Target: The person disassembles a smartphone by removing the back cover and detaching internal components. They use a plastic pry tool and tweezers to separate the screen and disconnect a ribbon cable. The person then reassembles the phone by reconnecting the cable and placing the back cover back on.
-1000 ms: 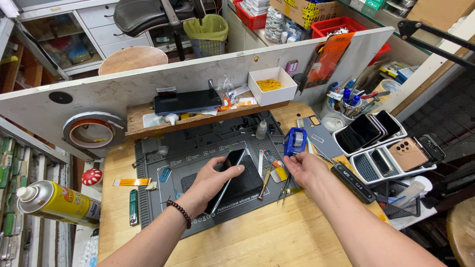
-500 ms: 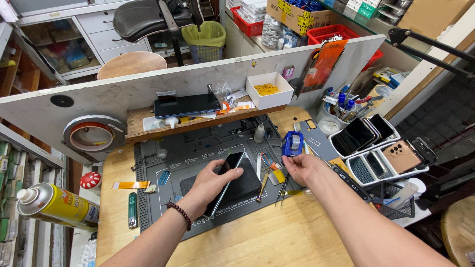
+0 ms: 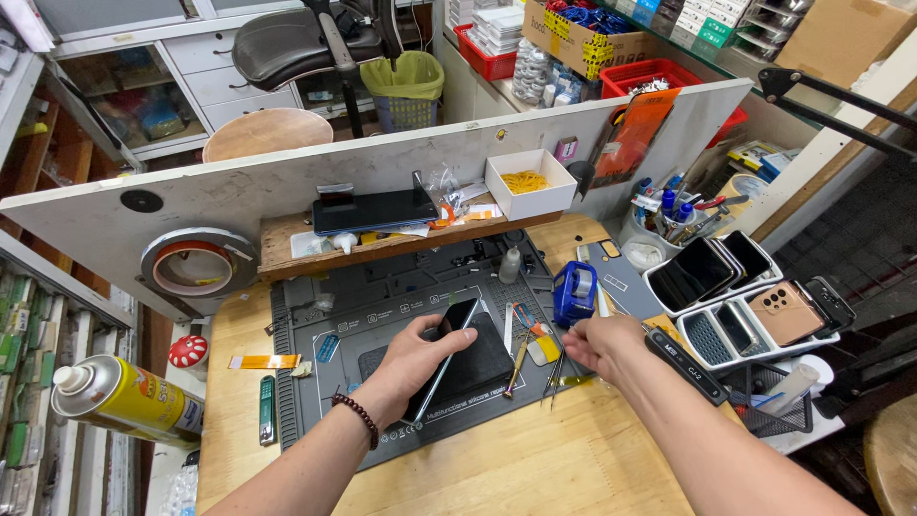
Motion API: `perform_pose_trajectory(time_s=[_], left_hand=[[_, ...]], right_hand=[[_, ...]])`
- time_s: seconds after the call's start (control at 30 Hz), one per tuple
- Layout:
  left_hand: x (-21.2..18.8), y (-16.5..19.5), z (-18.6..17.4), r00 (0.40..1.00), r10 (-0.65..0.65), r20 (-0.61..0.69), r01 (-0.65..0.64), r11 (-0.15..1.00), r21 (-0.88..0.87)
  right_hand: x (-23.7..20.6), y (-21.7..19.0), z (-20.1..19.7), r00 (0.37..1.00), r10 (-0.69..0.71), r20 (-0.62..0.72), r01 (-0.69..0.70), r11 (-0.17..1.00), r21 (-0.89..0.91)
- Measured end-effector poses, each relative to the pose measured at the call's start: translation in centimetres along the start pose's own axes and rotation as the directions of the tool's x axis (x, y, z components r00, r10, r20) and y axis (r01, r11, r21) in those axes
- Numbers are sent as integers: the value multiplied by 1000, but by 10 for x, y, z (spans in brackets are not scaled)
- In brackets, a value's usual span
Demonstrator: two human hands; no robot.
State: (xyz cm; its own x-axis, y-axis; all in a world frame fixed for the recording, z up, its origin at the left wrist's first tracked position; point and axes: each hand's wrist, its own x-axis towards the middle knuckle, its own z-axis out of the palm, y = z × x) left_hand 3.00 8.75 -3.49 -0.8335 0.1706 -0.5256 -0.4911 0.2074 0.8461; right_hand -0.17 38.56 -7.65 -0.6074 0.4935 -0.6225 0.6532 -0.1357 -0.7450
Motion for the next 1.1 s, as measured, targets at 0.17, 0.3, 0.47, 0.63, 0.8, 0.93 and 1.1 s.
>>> perform_pose_trajectory(time_s=[0.17,0.3,0.47,0.63,0.8,0.93,1.1], left_hand=[[13,0,-7,993,113,32,-100,959,-264],[12,8,-1,997,0,75,38,864,-503],[1,17,15,995,51,89,18,770,-637],[-11,22,16,994,50,97,36,688,-725],[-16,24,13,992,73,102,24,687,-726],[-18,25,13,992,86,97,11,690,-724],[-20,27,13,994,74,83,8,700,-714]], right_hand=[[-58,-4,-2,966,-107,237,80,989,122],[-105,-6,22,828,-210,520,20,938,347],[-152,-4,55,745,-109,658,-243,874,420],[-174,-4,63,708,-68,703,-335,844,419],[-184,-1,60,682,-89,726,-307,866,395],[-191,0,59,669,-103,737,-278,884,376],[-194,0,60,680,-113,725,-246,895,371]])
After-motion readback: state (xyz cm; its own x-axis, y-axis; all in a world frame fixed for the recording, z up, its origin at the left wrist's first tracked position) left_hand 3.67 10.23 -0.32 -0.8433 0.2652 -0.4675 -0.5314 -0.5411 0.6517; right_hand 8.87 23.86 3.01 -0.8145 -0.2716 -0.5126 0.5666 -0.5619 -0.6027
